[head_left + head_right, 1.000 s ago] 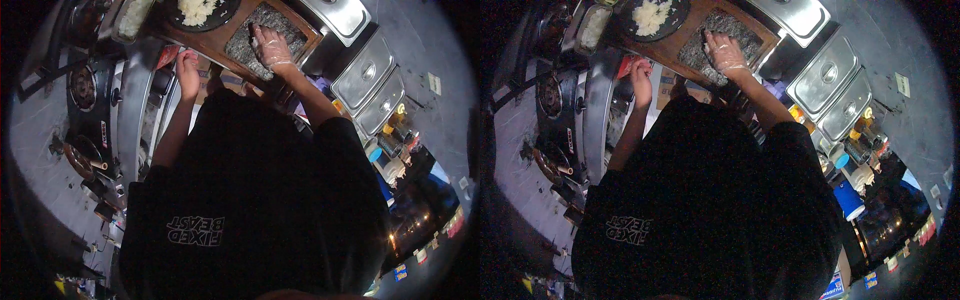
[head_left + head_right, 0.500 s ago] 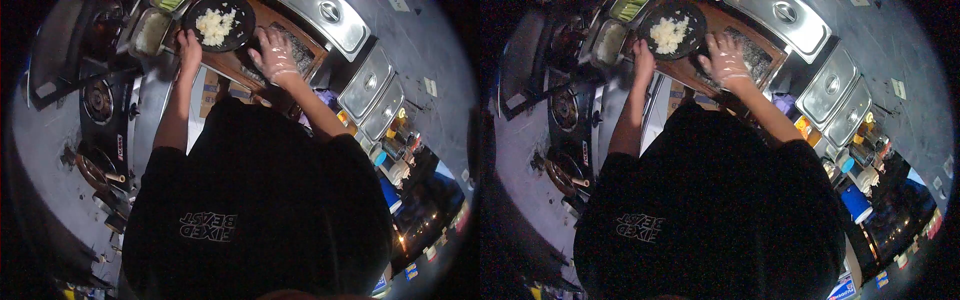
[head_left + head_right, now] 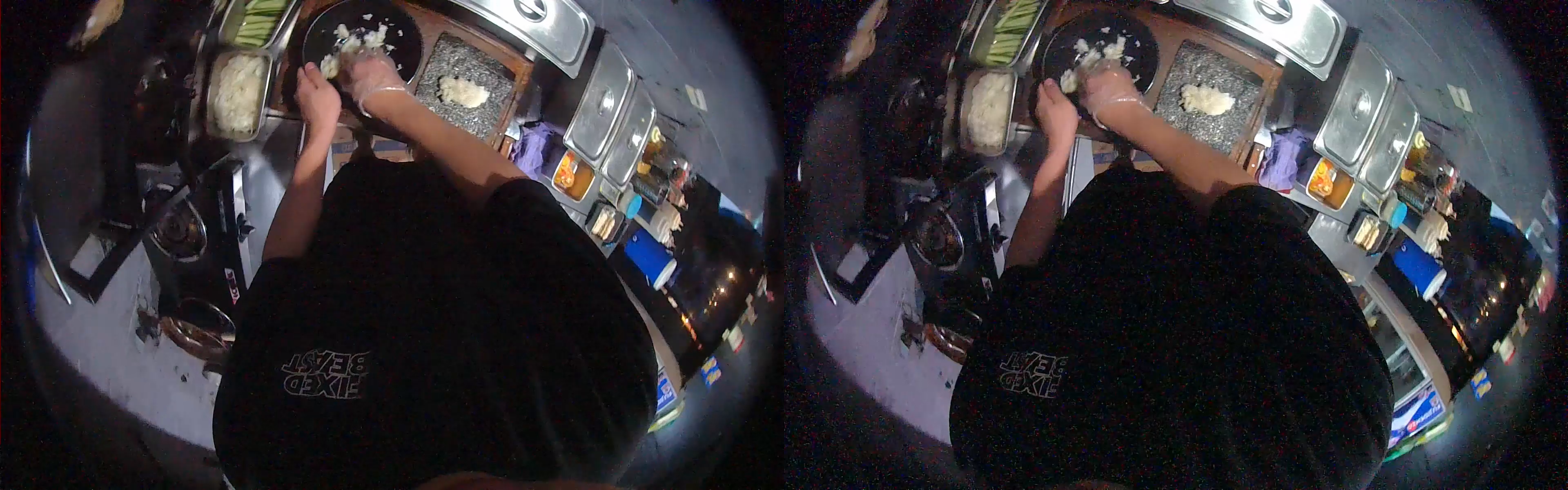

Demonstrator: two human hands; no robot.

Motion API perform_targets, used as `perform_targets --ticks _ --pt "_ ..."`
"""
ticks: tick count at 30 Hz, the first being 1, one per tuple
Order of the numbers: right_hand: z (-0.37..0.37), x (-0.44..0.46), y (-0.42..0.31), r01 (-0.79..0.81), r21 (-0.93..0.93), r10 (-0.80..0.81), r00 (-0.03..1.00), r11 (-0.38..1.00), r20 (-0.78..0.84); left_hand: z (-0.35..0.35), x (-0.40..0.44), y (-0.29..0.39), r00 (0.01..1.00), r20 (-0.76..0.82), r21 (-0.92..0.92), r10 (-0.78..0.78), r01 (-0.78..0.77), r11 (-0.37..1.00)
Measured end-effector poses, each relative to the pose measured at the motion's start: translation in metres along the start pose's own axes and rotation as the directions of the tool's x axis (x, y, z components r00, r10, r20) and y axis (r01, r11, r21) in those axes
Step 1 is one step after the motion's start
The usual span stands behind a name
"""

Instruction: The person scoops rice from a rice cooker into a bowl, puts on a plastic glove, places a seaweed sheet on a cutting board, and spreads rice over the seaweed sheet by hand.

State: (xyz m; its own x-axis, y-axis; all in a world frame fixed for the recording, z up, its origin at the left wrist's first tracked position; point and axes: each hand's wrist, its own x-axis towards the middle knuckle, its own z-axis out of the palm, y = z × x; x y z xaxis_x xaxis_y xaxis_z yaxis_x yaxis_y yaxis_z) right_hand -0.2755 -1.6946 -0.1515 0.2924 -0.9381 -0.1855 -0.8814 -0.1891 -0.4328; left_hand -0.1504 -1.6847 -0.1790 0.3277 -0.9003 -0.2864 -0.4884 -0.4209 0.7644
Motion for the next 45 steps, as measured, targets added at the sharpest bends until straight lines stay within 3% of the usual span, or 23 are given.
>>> perform_targets --ticks 2,4,6,7,10,13,16,19,20,21,22,23,26,27,28,29,32,35,37,39,41,45 --pt "-0.014 -0.016 -0.003 -0.028 0.067 0.022 0.995 0.997 0.101 -0.006 -0.003 0.002 0.998 0.055 0.025 -0.013 0.012 1.0" --pt "0.001 -0.019 0.002 -0.04 -0.029 0.041 0.999 0.999 0.022 -0.017 0.001 0.019 0.99 0.13 0.024 -0.053 0.05 0.998" --pt "-0.02 -0.032 -0.019 -0.126 -0.009 0.125 0.991 0.992 -0.048 -0.012 0.008 0.006 0.997 0.057 0.046 0.042 -0.045 0.998" --pt "-0.02 -0.033 -0.015 -0.054 -0.063 0.053 0.998 0.997 -0.016 -0.012 0.008 0.008 0.997 0.045 0.066 0.068 -0.07 0.995" --pt "-0.025 -0.036 -0.013 0.074 0.001 -0.074 0.997 0.997 -0.008 -0.015 0.003 0.019 0.997 0.045 0.067 0.057 -0.06 0.996" --pt "-0.016 -0.036 -0.006 0.138 0.021 -0.138 0.99 0.99 -0.031 -0.011 0.007 0.01 0.996 0.027 0.057 0.085 -0.086 0.995" --pt "-0.026 -0.034 -0.006 0.134 0.04 -0.138 0.985 0.99 0.105 -0.013 0.004 0.013 0.997 0.027 0.043 0.077 -0.078 0.996" --pt "-0.025 -0.027 0.004 0.156 0.094 -0.168 0.976 0.983 0.136 -0.014 0.007 0.01 0.994 0.038 0.039 0.101 -0.103 0.994" --pt "-0.033 -0.027 0.005 0.064 0.192 -0.095 0.983 0.979 0.158 -0.015 0.009 0.006 0.992 0.042 0.04 0.12 -0.121 0.992" --pt "-0.047 -0.024 0.007 -0.032 0.282 -0.023 0.982 0.959 0.188 -0.021 0.011 0.01 0.99 0.138 0.04 0.03 -0.036 0.999" --pt "-0.056 -0.023 0.011 -0.127 0.363 0.046 0.974 0.923 0.223 -0.022 0.007 0.014 0.991 0.091 0.02 0.1 -0.102 0.995" --pt "-0.02 -0.015 0.04 -0.002 0.6 -0.017 0.999 0.8 0.026 -0.02 0.011 0.01 0.991 0.083 0.068 0.109 -0.114 0.991" --pt "-0.052 -0.031 0.068 -0.024 0.779 0.087 0.995 0.627 -0.039 -0.03 0.019 0.014 0.991 0.048 0.16 0.126 -0.132 0.978" --pt "-0.07 -0.049 0.076 0.045 0.763 0.076 0.99 0.645 -0.122 -0.032 0.019 0.023 0.997 0.056 0.002 0.044 -0.045 0.999" --pt "-0.077 -0.068 0.088 0.006 0.666 0.144 0.975 0.746 -0.17 -0.034 0.018 0.028 0.997 0.075 -0.156 -0.036 0.047 0.987" --pt "-0.082 -0.084 0.1 -0.041 0.557 0.2 0.953 0.829 -0.228 -0.035 0.022 0.027 0.998 0.068 -0.192 0.004 0.009 0.981" --pt "-0.065 -0.129 0.14 -0.182 0.221 0.232 0.946 0.958 -0.226 -0.033 0.041 0.004 0.982 0.161 -0.27 -0.096 0.137 0.953" --pt "-0.04 -0.148 0.159 -0.083 0.11 0.111 0.953 0.99 -0.283 -0.026 0.044 -0.027 0.982 0.162 -0.169 0.097 -0.069 0.983" --pt "-0.037 -0.145 0.169 -0.015 0.069 0.035 0.954 0.997 -0.297 -0.024 0.032 -0.03 0.985 0.158 -0.403 -0.064 0.123 0.907" --pt "-0.029 -0.14 0.173 0.039 0.065 -0.016 0.947 0.997 -0.322 -0.019 0.007 -0.034 0.987 0.056 -0.465 -0.153 0.161 0.87" --pt "-0.024 -0.14 0.178 0.094 0.054 -0.071 0.943 0.994 -0.324 -0.009 -0.025 -0.024 0.994 -0.085 -0.352 -0.063 0.029 0.935" --pt "-0.021 -0.145 0.192 0.114 -0.02 -0.116 0.967 0.993 -0.227 0.007 -0.042 -0.035 0.982 -0.167 -0.191 0.089 -0.12 0.974"
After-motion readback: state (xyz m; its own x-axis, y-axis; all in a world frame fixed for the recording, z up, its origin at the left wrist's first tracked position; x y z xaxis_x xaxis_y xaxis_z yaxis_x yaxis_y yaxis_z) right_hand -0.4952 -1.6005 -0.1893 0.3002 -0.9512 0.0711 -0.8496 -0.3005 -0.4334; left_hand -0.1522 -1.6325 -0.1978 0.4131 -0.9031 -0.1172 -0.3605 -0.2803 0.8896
